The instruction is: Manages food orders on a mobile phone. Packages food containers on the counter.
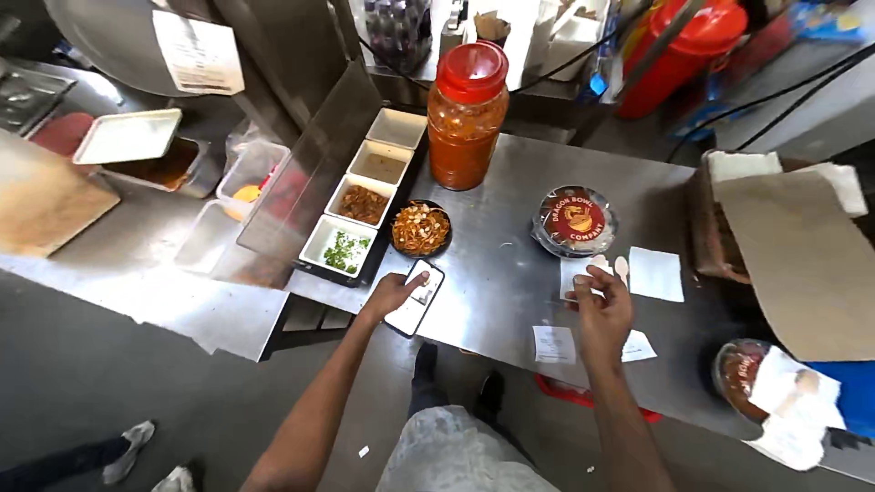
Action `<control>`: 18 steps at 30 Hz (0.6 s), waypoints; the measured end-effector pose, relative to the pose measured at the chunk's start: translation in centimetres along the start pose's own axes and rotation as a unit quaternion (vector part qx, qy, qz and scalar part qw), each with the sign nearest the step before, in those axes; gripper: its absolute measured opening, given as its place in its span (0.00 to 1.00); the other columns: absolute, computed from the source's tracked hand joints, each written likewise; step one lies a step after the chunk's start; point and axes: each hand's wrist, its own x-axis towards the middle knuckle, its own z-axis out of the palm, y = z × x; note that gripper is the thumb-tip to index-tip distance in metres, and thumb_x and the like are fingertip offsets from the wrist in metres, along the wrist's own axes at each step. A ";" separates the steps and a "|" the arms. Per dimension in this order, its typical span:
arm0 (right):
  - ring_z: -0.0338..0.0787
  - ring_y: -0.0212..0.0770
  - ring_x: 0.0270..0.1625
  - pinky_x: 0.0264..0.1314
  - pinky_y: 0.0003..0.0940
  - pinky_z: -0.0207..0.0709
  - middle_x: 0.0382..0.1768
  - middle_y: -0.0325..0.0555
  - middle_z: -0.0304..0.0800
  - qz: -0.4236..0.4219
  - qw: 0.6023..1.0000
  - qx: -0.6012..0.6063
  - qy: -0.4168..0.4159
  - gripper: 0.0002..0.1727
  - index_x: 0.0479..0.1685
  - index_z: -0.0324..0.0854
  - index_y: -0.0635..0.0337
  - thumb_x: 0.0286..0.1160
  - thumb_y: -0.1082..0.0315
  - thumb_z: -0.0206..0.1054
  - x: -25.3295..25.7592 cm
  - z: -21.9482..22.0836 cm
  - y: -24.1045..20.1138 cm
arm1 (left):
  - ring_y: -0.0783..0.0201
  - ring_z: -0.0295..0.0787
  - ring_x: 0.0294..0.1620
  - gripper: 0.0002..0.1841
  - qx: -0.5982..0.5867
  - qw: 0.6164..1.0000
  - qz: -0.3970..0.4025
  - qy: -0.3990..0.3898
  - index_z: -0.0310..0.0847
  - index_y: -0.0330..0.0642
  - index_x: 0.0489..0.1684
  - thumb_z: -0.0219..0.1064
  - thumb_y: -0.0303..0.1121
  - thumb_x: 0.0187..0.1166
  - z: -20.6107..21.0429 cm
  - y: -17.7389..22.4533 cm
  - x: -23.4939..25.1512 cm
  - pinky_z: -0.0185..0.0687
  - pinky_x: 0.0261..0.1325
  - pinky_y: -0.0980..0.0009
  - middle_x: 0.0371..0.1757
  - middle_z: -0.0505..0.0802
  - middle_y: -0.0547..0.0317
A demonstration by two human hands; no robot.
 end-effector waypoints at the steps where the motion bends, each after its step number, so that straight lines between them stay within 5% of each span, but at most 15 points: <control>1: 0.91 0.39 0.38 0.39 0.38 0.90 0.50 0.50 0.88 0.002 1.000 -0.007 0.004 0.20 0.71 0.76 0.62 0.84 0.64 0.66 0.6 -0.5 -0.1 | 0.47 0.92 0.38 0.39 0.039 0.999 0.017 0.018 0.89 0.36 0.40 0.61 0.72 0.75 0.2 0.2 0.2 0.86 0.48 0.42 0.34 0.92 0.43; 7: 0.93 0.48 0.42 0.44 0.50 0.91 0.56 0.56 0.89 0.034 0.994 -0.096 0.036 0.22 0.70 0.79 0.61 0.84 0.58 0.67 5.2 -2.9 1.2 | 0.37 0.92 0.56 0.34 0.269 0.946 0.046 0.174 0.85 0.39 0.68 0.66 0.61 0.79 2.7 6.5 -5.4 0.83 0.59 0.34 0.54 0.94 0.38; 10: 0.93 0.52 0.48 0.51 0.53 0.90 0.63 0.61 0.85 0.108 0.989 -0.097 0.031 0.32 0.78 0.74 0.64 0.84 0.50 0.66 10.1 -2.8 1.9 | 0.49 0.94 0.51 0.26 0.148 0.968 0.153 0.133 0.85 0.43 0.68 0.67 0.53 0.82 6.8 12.3 -5.2 0.87 0.58 0.42 0.51 0.96 0.49; 12: 0.92 0.47 0.39 0.43 0.48 0.90 0.56 0.59 0.88 0.175 0.983 -0.037 0.027 0.29 0.73 0.78 0.62 0.83 0.50 0.67 13.0 -1.7 1.7 | 0.53 0.95 0.51 0.26 0.006 0.981 0.187 0.054 0.81 0.42 0.72 0.67 0.50 0.84 10.6 15.9 -1.0 0.90 0.57 0.46 0.55 0.95 0.49; 15: 0.84 0.41 0.29 0.30 0.37 0.82 0.46 0.55 0.85 0.246 0.968 0.052 0.014 0.26 0.72 0.73 0.62 0.79 0.62 0.70 15.6 -0.8 1.5 | 0.42 0.82 0.72 0.39 -0.094 0.975 0.203 0.008 0.65 0.38 0.86 0.76 0.42 0.75 15.8 18.8 7.5 0.77 0.75 0.42 0.73 0.84 0.37; 18: 0.82 0.38 0.24 0.24 0.32 0.79 0.38 0.52 0.83 0.266 0.954 0.137 -0.015 0.22 0.70 0.65 0.62 0.82 0.67 0.65 15.6 -0.8 0.2 | 0.44 0.80 0.75 0.48 -0.164 0.961 0.219 0.034 0.64 0.40 0.86 0.86 0.43 0.62 20.3 18.7 11.2 0.77 0.77 0.43 0.75 0.82 0.38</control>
